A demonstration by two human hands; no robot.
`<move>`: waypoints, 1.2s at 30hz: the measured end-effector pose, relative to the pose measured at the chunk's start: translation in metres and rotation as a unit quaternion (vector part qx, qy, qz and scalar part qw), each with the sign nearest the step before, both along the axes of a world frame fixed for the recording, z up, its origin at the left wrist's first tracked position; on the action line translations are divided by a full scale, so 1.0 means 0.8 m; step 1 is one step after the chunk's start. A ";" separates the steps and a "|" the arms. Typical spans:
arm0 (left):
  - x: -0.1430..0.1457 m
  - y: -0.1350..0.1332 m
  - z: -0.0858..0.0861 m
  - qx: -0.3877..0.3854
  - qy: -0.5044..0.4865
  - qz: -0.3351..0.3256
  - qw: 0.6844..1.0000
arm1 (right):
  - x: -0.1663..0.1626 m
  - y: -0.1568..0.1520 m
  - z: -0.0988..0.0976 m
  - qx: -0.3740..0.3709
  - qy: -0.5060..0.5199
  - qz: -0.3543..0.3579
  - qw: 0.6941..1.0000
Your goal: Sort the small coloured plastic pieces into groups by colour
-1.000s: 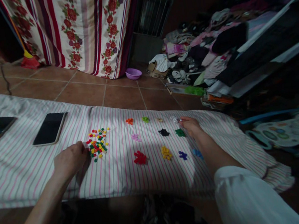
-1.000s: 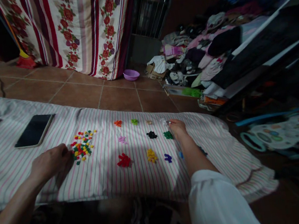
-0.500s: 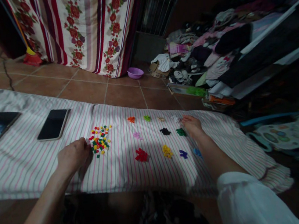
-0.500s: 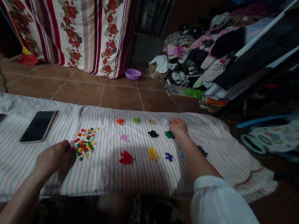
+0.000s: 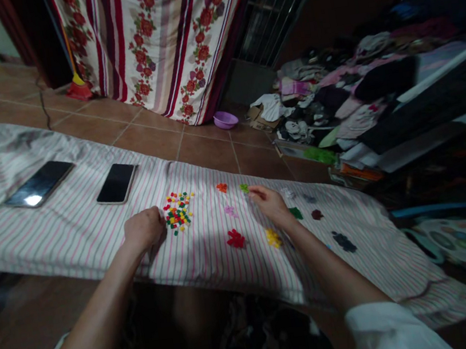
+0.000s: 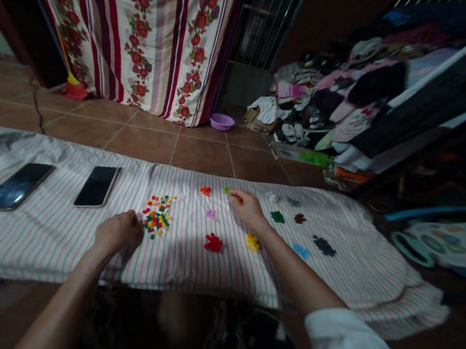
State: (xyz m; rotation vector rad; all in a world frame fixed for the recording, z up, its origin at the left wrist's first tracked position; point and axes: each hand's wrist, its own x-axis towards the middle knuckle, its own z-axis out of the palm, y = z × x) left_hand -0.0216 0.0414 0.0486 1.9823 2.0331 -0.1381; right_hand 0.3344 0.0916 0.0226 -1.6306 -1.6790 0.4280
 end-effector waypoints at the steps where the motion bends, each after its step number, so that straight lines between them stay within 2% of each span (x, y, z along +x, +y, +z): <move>1: 0.000 0.000 0.001 0.000 -0.002 -0.001 1.000 | -0.017 0.000 0.003 -0.001 -0.016 0.025 1.000; 4: -0.001 -0.002 0.003 -0.005 -0.002 -0.004 1.000 | -0.065 0.001 0.009 -0.003 -0.068 0.086 0.994; 8: -0.002 -0.004 0.007 -0.001 -0.012 -0.018 1.000 | -0.119 0.008 0.011 -0.012 -0.099 0.134 0.986; 16: -0.001 -0.001 0.009 -0.018 -0.033 -0.024 0.999 | -0.187 0.033 -0.006 -0.033 -0.160 0.145 0.976; 21: 0.000 0.001 0.008 -0.016 -0.041 -0.010 0.999 | -0.207 0.040 -0.013 -0.078 -0.206 0.120 0.968; 28: -0.003 0.002 0.004 -0.019 -0.042 -0.012 0.999 | -0.218 0.032 -0.016 -0.079 -0.235 0.063 0.967; 33: 0.000 0.002 0.006 -0.016 -0.031 -0.012 0.999 | -0.218 0.029 -0.019 -0.064 -0.212 0.047 0.974; 36: 0.001 0.003 0.006 -0.014 -0.023 -0.010 1.000 | -0.208 0.030 -0.021 -0.051 -0.161 0.066 0.983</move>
